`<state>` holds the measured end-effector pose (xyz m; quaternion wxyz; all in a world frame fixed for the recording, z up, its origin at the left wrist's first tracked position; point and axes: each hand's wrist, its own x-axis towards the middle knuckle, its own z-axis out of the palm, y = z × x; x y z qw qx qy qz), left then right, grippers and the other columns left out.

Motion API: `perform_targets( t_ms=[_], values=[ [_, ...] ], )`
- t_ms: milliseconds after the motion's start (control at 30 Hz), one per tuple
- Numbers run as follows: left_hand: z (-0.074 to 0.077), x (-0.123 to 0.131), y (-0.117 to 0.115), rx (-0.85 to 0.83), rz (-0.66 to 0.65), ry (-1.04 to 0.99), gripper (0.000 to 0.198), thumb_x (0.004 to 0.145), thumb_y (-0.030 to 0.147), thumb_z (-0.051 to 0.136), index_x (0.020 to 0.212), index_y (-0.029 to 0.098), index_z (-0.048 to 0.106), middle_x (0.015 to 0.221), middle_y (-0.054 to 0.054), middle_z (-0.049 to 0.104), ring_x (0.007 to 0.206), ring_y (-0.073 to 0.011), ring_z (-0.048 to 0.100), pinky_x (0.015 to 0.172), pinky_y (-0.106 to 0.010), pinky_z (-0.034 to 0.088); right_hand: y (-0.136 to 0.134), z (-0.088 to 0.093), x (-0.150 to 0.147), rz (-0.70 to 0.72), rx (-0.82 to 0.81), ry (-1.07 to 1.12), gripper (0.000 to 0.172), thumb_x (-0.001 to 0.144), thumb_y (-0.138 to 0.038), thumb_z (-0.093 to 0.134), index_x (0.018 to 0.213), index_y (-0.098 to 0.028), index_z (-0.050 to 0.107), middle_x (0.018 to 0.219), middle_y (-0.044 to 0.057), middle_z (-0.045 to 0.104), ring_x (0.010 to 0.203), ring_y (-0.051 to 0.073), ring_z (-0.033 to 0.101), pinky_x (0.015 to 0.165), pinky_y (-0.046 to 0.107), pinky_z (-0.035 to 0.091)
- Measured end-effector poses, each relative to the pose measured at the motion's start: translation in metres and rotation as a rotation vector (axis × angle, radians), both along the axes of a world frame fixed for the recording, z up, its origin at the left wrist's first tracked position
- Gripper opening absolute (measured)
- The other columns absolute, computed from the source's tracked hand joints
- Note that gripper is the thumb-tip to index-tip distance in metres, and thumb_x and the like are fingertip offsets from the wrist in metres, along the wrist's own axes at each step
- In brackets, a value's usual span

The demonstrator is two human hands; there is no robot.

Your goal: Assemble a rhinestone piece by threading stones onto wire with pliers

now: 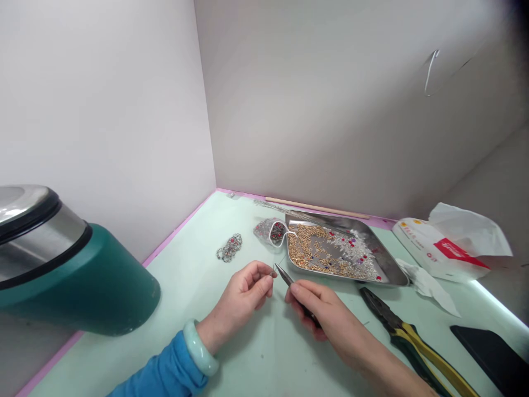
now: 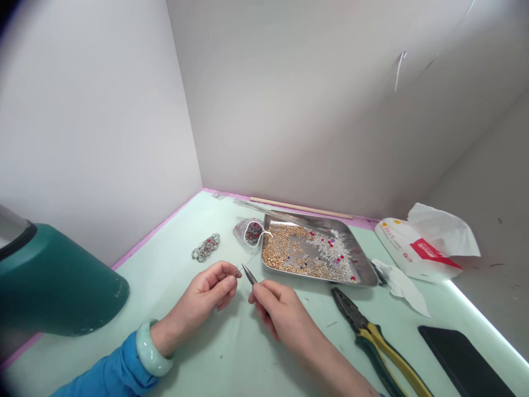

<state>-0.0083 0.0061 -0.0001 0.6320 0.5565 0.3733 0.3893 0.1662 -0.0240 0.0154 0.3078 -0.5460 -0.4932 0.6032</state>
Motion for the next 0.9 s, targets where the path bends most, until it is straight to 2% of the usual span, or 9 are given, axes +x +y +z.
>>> perform_targets(
  t_ms=[200, 467, 733, 900],
  values=[
    [0.001, 0.0, 0.0, 0.0, -0.034, -0.001, 0.023, 0.087, 0.035, 0.047, 0.094, 0.014, 0.054, 0.067, 0.003, 0.048, 0.052, -0.007, 0.036, 0.05, -0.022, 0.028, 0.001, -0.001, 0.002, -0.018, 0.113, -0.119, 0.028, 0.086, -0.04, 0.045, 0.074, -0.018, 0.057, 0.055, -0.005, 0.037, 0.048, 0.008, 0.032, 0.041, 0.018, 0.023],
    [0.002, -0.003, 0.0, 0.028, -0.052, 0.096, 0.03, 0.086, 0.04, 0.046, 0.086, 0.013, 0.058, 0.055, 0.007, 0.033, 0.05, -0.0081, 0.027, 0.047, -0.022, 0.021, 0.002, -0.001, 0.004, 0.028, 0.187, -0.241, 0.029, 0.087, -0.039, 0.044, 0.076, -0.018, 0.06, 0.058, -0.004, 0.039, 0.051, 0.009, 0.036, 0.044, 0.019, 0.025],
    [0.006, -0.005, 0.001, 0.079, -0.045, 0.165, 0.027, 0.083, 0.04, 0.05, 0.078, 0.015, 0.06, 0.056, 0.005, 0.039, 0.052, -0.0091, 0.03, 0.052, -0.022, 0.025, -0.001, 0.015, 0.002, 0.078, 0.226, -0.374, 0.027, 0.089, -0.036, 0.041, 0.074, -0.018, 0.055, 0.059, -0.005, 0.034, 0.056, 0.01, 0.034, 0.051, 0.022, 0.026],
    [0.009, -0.003, 0.003, 0.107, -0.066, 0.244, 0.022, 0.08, 0.032, 0.051, 0.071, 0.014, 0.06, 0.062, 0.002, 0.048, 0.06, -0.0111, 0.039, 0.059, -0.022, 0.031, -0.001, 0.015, 0.006, 0.118, 0.408, -0.56, 0.03, 0.09, -0.036, 0.039, 0.071, -0.019, 0.054, 0.061, -0.003, 0.041, 0.059, 0.012, 0.039, 0.053, 0.023, 0.027]
  ],
)
